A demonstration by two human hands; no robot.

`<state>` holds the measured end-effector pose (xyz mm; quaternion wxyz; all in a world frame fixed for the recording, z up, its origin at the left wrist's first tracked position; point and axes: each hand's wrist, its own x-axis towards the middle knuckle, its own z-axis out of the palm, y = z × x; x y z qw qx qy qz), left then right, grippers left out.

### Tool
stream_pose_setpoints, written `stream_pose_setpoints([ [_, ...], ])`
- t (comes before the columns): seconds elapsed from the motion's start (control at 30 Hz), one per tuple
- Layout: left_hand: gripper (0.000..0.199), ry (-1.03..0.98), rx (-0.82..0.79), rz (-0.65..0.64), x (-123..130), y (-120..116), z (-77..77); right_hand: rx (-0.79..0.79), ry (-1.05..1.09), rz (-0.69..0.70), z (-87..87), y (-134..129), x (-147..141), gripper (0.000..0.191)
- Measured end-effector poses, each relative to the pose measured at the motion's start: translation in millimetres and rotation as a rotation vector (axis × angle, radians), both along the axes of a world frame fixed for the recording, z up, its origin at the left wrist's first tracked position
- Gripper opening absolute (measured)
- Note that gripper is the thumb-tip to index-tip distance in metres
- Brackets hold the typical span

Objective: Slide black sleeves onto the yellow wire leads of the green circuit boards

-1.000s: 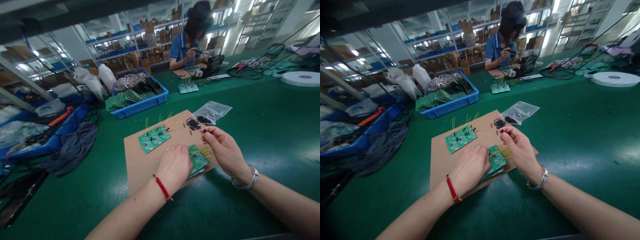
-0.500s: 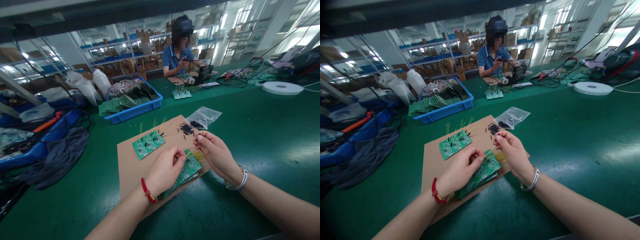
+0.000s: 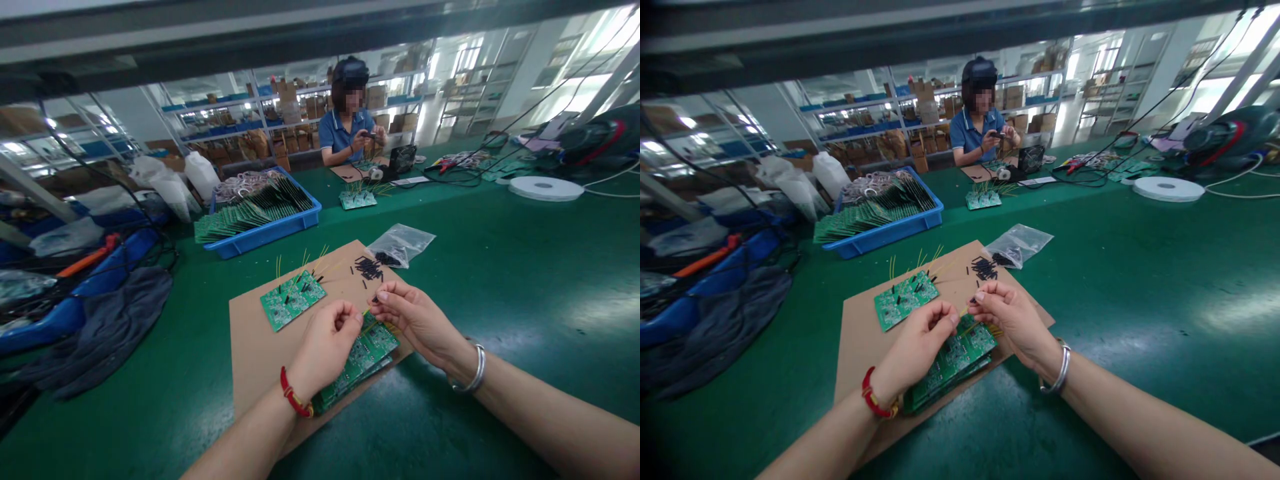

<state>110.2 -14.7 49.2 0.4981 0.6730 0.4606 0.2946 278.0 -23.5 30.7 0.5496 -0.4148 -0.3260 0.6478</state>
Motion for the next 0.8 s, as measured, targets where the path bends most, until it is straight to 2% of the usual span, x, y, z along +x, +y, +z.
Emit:
stream_pose_setpoints([
  [0.8, 0.019, 0.016, -0.003, -0.008, -1.2, -0.6, -0.8, -0.009, -0.015, 0.017, 1.2, -1.9, -3.1, 0.024],
])
